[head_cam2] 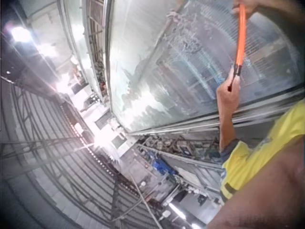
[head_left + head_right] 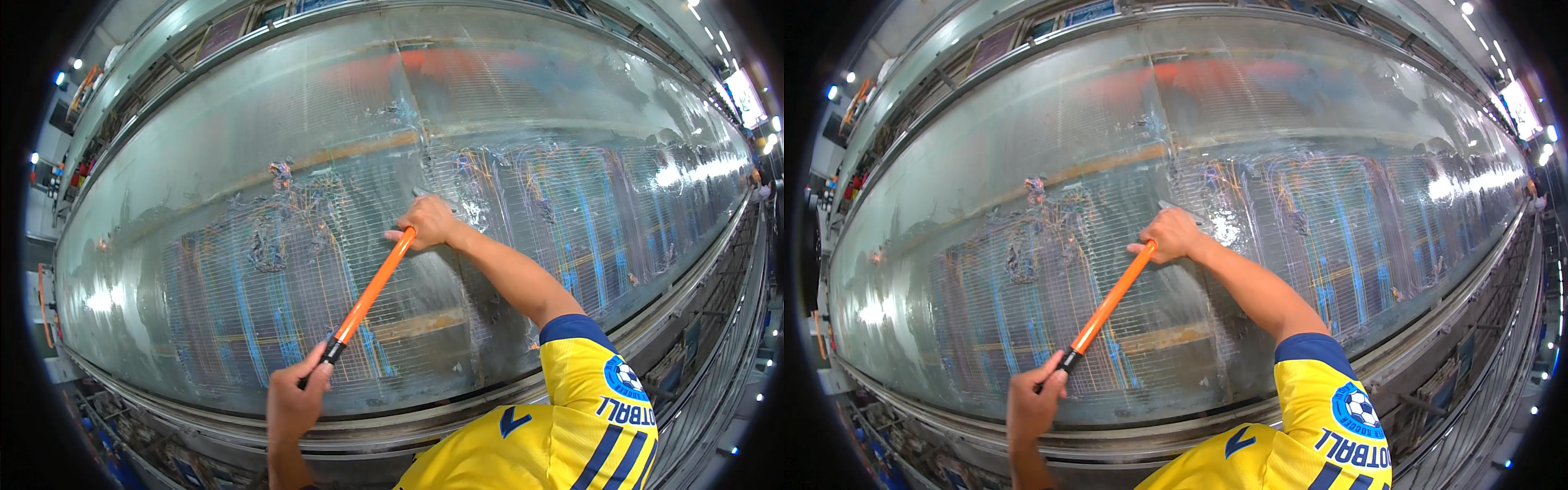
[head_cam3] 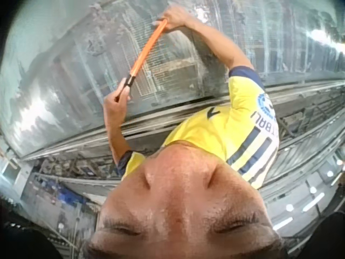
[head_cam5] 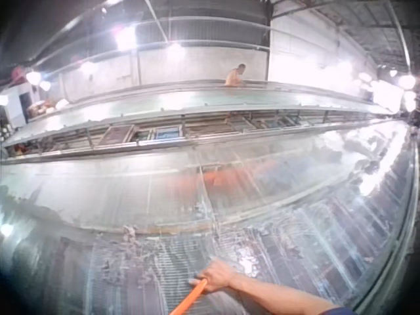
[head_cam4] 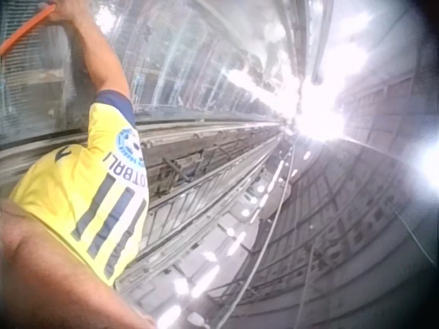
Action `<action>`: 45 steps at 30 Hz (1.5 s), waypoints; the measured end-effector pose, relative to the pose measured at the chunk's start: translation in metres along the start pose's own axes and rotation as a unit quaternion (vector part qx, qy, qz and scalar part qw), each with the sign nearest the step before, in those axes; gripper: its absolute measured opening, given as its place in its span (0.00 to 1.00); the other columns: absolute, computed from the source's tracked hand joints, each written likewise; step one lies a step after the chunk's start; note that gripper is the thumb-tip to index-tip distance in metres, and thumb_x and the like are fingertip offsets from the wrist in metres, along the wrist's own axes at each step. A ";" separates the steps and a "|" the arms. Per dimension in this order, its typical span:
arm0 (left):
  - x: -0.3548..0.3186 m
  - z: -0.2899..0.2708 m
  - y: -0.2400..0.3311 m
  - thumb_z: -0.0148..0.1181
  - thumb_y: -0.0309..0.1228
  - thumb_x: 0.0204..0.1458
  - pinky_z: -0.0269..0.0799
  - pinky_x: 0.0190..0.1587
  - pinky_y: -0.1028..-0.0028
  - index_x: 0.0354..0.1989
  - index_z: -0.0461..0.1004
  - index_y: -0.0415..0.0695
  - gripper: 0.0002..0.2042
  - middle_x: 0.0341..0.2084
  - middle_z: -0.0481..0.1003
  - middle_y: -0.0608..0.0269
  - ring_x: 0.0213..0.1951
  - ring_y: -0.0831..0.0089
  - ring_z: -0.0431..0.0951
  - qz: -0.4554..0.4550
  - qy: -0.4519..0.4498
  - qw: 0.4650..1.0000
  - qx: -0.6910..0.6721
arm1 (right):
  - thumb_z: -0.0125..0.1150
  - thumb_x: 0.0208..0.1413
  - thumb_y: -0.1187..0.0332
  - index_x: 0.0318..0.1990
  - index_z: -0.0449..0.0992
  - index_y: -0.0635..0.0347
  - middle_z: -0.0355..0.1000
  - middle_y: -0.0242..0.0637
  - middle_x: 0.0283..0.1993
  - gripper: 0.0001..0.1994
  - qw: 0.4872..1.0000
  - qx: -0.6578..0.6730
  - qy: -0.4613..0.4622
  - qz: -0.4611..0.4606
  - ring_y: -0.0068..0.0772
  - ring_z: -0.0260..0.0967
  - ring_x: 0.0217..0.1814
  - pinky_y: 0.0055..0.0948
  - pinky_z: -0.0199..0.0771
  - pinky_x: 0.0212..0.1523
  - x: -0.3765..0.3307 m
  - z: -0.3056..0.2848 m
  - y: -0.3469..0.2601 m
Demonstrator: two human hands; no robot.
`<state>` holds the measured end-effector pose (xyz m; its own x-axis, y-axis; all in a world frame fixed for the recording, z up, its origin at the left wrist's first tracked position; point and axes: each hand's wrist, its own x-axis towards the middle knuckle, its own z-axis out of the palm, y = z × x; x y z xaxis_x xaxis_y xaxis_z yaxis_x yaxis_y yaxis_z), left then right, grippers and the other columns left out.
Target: The person uses a long-handled squeegee to scrape and wipe a large curved glass window from the inside, removing dried residue and streaks. The person repeatedly moves the squeegee across the surface, occasionally wiping the blade with their hand to clear debris.
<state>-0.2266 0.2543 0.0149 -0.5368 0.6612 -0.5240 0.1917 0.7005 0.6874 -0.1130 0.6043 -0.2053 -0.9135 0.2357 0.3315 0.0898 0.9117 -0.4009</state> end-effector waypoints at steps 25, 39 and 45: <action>0.015 -0.008 0.040 0.57 0.32 0.65 0.66 0.29 0.78 0.63 0.75 0.38 0.19 0.20 0.75 0.67 0.26 0.85 0.72 -0.050 0.006 0.999 0.004 | 0.61 0.58 0.39 0.13 0.73 0.51 0.68 0.40 0.14 0.30 0.998 0.026 0.041 -0.026 0.53 0.70 0.19 0.49 0.69 0.23 0.046 0.015 0.024; 0.018 -0.006 0.021 0.55 0.32 0.67 0.63 0.24 0.79 0.65 0.72 0.37 0.20 0.21 0.73 0.69 0.21 0.85 0.67 -0.018 0.023 0.996 -0.089 | 0.59 0.58 0.38 0.23 0.82 0.49 0.76 0.47 0.24 0.26 0.999 -0.019 -0.026 -0.013 0.54 0.77 0.31 0.51 0.77 0.35 0.091 0.026 0.029; -0.008 0.025 -0.017 0.56 0.30 0.66 0.67 0.29 0.78 0.63 0.74 0.37 0.19 0.21 0.76 0.67 0.25 0.83 0.73 -0.002 -0.004 0.997 -0.076 | 0.63 0.56 0.40 0.12 0.73 0.51 0.69 0.40 0.14 0.29 0.999 0.006 0.023 -0.041 0.52 0.72 0.20 0.46 0.72 0.26 0.005 0.004 0.010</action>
<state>-0.2050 0.2438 -0.0050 -0.5299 0.6613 -0.5309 0.0624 0.6547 0.7533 -0.1185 0.6135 -0.2111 -0.8988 0.1754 0.4019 0.0105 0.9249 -0.3801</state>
